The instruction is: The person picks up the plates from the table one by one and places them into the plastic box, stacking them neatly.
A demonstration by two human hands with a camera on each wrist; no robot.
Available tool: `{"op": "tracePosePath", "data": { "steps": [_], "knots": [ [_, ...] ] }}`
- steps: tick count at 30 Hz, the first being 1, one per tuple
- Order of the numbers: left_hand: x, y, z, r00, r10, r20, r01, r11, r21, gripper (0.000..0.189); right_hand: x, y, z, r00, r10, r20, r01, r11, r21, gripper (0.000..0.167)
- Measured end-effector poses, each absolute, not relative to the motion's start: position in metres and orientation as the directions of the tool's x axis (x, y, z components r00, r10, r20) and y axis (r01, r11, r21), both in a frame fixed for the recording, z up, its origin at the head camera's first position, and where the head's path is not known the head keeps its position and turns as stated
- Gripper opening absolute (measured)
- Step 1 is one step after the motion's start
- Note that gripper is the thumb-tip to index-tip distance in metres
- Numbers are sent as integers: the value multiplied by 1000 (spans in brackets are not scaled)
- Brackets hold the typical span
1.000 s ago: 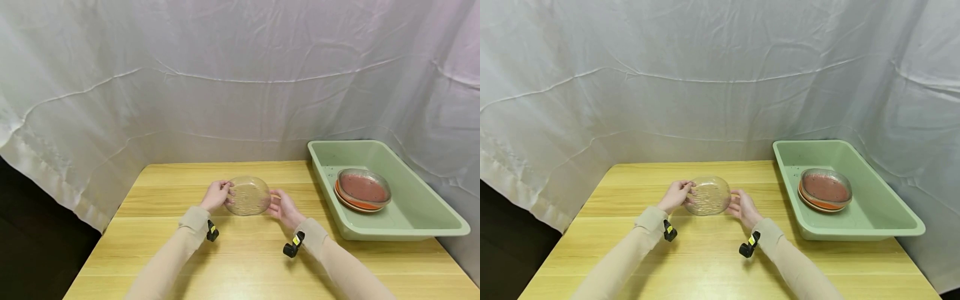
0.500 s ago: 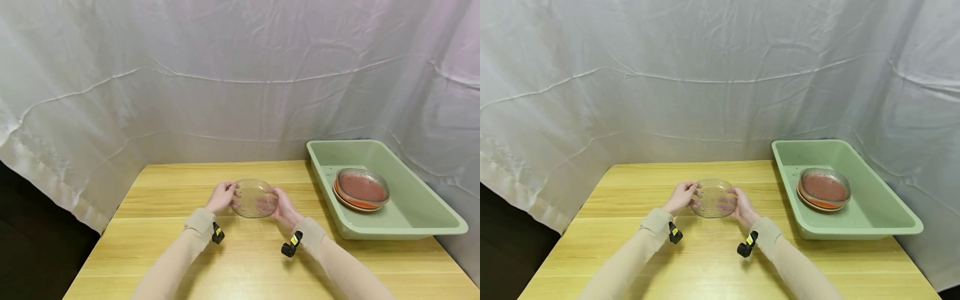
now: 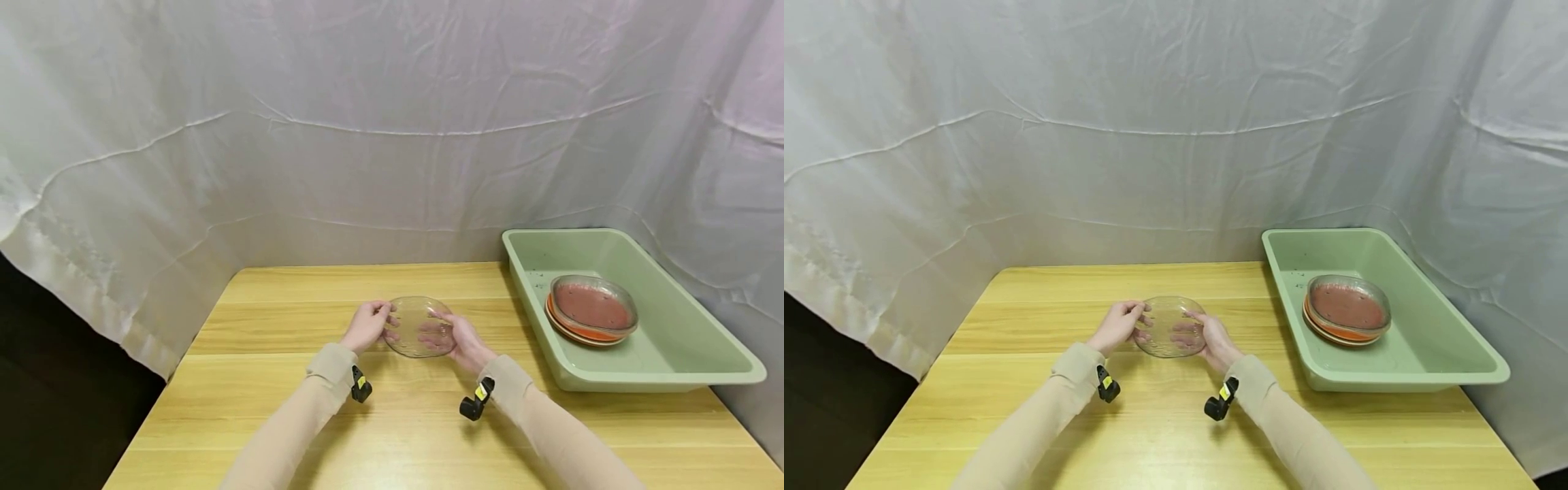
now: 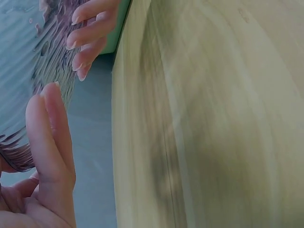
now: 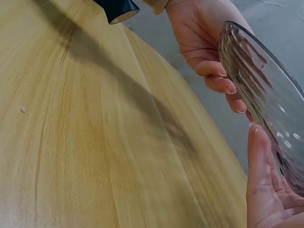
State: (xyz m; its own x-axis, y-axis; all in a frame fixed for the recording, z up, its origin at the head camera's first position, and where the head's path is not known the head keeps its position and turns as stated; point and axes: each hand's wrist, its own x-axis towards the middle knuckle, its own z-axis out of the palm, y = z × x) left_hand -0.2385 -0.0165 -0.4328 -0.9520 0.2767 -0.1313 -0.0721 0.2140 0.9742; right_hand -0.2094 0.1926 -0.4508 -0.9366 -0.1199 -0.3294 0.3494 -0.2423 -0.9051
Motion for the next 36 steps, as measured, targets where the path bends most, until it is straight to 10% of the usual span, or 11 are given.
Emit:
{"op": "tracePosePath", "data": {
  "steps": [36],
  "knots": [
    [-241,-17,-437,-972,232,26,142,498,856,39,-209,215,-447,-952,-43,-304,305,-244,-921,44]
  ]
}}
